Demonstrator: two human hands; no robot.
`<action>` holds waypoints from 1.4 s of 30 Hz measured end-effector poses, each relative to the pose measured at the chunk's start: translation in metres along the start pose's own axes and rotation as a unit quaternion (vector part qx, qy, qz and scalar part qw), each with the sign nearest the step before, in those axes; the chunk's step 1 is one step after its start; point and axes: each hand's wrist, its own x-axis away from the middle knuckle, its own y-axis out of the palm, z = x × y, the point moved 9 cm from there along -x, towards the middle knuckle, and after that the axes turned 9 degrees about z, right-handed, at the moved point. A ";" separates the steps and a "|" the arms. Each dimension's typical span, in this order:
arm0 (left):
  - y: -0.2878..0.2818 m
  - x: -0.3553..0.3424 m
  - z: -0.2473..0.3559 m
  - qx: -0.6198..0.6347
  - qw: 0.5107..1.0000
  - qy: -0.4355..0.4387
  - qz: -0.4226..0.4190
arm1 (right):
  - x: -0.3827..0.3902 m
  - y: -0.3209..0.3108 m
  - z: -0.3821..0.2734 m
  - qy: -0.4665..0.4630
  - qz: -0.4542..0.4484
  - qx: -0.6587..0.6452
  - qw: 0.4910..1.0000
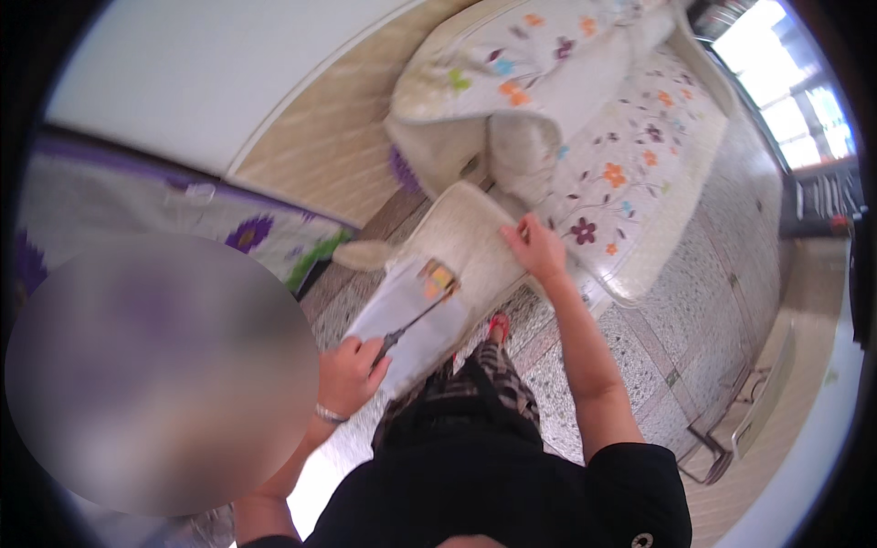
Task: The person uses a screwdriver to remove screws from the side of a white sofa armrest, then removes the armrest cover and places it on the sofa. The person walks to a nearby cabinet and places the screwdriver and a small object on it before returning to the sofa.
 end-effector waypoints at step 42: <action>-0.030 0.133 0.000 0.067 0.979 -0.177 0.075 | 0.118 0.011 -0.088 -0.173 -0.042 0.010 0.984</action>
